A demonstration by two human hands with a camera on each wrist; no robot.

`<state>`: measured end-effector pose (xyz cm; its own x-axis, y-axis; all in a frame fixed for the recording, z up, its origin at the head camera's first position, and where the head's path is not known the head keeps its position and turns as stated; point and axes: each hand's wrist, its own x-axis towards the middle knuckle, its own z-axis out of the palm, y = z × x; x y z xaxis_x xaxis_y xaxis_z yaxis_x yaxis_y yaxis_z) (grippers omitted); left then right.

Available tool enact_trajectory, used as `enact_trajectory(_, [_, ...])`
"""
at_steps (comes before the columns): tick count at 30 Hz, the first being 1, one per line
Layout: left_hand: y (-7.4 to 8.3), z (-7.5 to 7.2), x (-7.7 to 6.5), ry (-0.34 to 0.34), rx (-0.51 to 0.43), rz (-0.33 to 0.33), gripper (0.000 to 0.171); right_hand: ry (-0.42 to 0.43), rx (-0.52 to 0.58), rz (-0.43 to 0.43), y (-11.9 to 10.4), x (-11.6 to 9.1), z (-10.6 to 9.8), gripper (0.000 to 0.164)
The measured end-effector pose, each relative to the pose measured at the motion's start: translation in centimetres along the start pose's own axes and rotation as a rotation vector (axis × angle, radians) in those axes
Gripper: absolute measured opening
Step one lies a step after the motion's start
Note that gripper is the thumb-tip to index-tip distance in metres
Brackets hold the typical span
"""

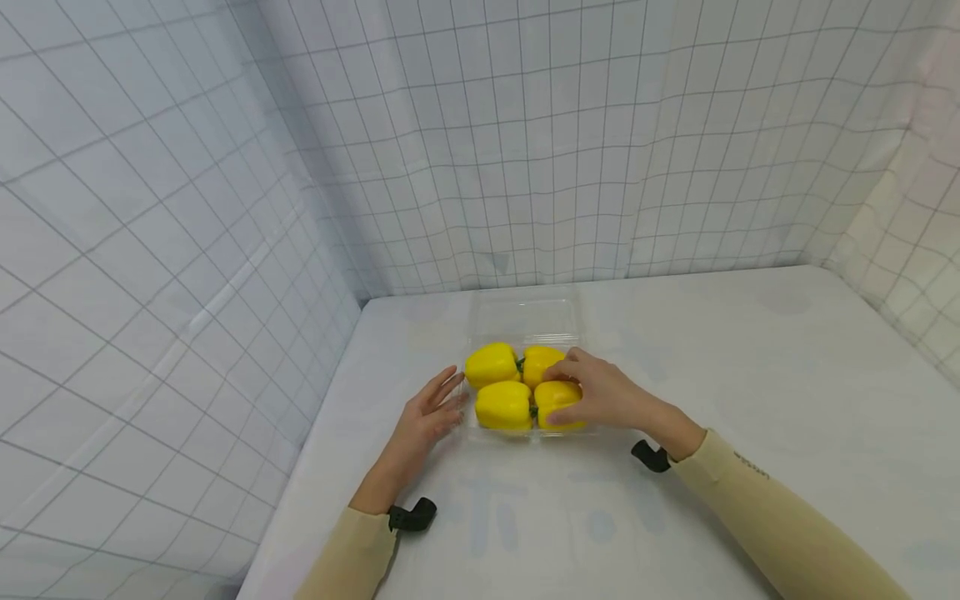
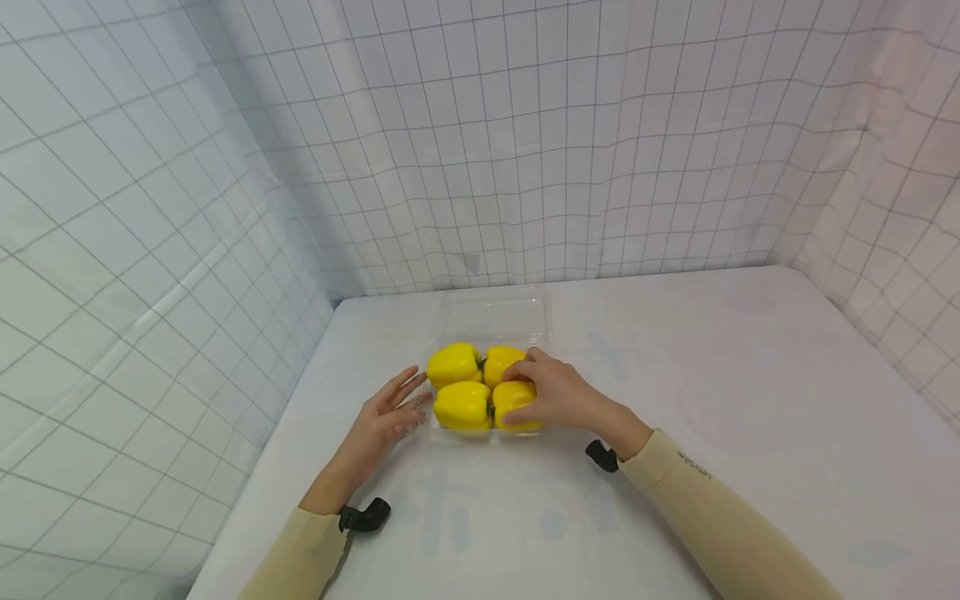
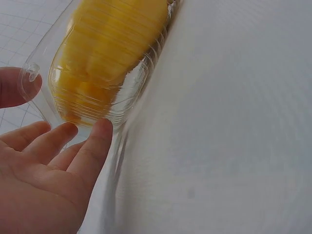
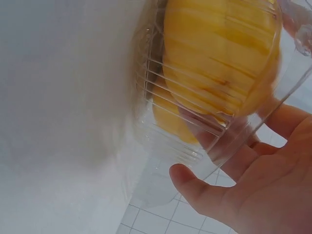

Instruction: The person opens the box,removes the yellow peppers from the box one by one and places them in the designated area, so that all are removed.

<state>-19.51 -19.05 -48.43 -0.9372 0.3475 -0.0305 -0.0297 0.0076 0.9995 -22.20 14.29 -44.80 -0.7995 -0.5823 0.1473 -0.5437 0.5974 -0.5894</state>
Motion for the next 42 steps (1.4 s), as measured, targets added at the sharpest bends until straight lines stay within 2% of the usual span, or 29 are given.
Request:
enact_trajectory(5, [0.1,-0.1,-0.2,0.024,-0.010,-0.010,0.065,-0.030,-0.004,-0.002,-0.2,0.2,0.0,0.066])
enact_trajectory(9, [0.1,-0.3,-0.4,0.028,-0.017,-0.011,0.064,-0.022,0.005,-0.005,-0.5,0.4,0.0,0.064])
enact_trajectory(23, [0.3,-0.3,-0.4,0.046,-0.004,0.000,0.066,-0.020,0.098,0.035,-0.2,0.7,-0.2,0.059])
enact_trajectory(29, [0.1,-0.5,-0.4,0.054,-0.011,-0.018,0.067,-0.024,0.169,0.045,0.1,0.8,-0.4,0.057])
enact_trajectory(34, [0.0,-0.4,-0.4,0.061,-0.019,-0.012,0.067,-0.019,0.222,0.073,0.0,0.5,-0.8,0.057])
enact_trajectory(42, [-0.1,0.0,0.0,0.058,-0.038,0.011,0.069,0.008,0.232,0.116,-0.2,-0.3,-1.6,0.059])
